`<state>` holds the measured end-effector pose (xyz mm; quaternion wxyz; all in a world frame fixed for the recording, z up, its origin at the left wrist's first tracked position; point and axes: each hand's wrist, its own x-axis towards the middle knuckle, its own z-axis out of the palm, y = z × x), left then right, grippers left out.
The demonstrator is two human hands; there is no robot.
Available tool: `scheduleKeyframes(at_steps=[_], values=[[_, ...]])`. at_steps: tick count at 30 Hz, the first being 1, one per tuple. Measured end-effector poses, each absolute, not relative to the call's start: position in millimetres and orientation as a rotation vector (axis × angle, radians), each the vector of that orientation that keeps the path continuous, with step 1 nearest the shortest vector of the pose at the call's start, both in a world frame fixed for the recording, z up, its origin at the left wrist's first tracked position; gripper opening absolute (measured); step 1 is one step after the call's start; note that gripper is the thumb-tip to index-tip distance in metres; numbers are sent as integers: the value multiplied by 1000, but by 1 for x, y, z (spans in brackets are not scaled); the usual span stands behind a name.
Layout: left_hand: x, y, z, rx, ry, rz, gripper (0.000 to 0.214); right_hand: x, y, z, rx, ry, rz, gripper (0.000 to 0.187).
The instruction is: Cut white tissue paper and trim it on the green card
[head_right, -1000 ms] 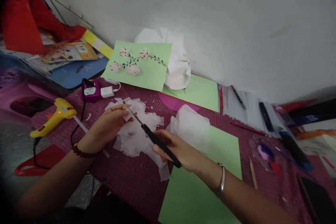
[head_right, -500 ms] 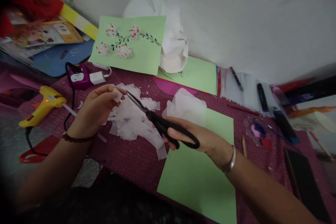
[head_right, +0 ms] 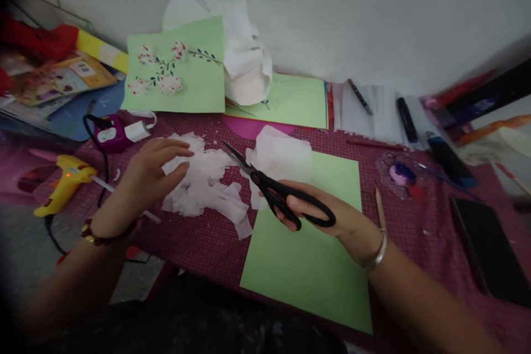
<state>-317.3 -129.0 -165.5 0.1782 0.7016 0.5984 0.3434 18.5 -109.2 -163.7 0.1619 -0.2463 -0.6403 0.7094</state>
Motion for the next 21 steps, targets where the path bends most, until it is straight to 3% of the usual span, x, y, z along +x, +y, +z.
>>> scheduleKeyframes(at_steps=[5,8,15,21], values=[[-292,-117,-182,2222,1443,549,23,20,-111,-172,-678,-1695,2087,36],[-294,-107,-188,2353,1440,418,12,24,-111,-175,-633,-1658,2137,39],[-291,-98,-171,2356,1661,573,6,28,-108,-175,-619,-1581,2111,41],[-244,-77,-184,2039,1525,773,31,29,-107,-176,-560,-1621,2111,49]])
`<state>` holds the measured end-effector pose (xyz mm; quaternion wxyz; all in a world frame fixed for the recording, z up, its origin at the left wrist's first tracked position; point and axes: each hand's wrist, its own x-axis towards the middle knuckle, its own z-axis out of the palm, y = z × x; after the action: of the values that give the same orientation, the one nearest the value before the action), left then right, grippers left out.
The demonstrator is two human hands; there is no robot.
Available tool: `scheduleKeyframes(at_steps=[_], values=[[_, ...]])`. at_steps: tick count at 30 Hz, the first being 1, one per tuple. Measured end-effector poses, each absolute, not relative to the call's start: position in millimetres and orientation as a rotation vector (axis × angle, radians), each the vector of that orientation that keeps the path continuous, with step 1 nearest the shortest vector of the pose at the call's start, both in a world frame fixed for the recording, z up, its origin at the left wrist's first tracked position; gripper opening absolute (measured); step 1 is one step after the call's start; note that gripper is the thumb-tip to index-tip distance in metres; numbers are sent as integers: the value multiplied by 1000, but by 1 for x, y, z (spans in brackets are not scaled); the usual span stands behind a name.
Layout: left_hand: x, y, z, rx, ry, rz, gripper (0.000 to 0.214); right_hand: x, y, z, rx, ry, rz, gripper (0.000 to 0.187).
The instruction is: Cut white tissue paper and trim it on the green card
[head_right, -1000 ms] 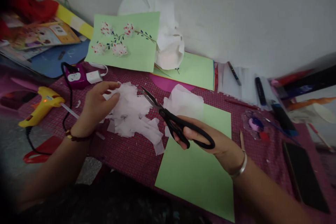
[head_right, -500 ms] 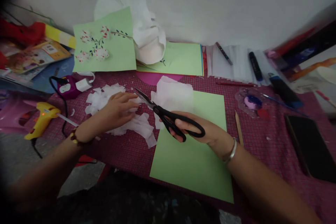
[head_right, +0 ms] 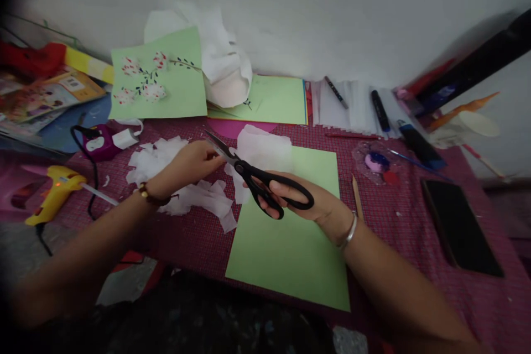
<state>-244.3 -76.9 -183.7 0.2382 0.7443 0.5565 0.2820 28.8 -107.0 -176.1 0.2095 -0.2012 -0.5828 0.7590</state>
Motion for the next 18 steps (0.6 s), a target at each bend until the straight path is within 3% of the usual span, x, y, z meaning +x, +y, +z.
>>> scheduleKeyframes(at_steps=[5,12,18], values=[[-224,-59,-195,1744,1473,846,37,32,-111,-168,-648,-1570,2045,44],[-252,-69,-156,1352,1313,1124,7,35,-109,-159,-628,-1630,1995,42],[-294,-94,-143,957,1184,1330,20,30,-110,-165,-571,-1760,1931,41]])
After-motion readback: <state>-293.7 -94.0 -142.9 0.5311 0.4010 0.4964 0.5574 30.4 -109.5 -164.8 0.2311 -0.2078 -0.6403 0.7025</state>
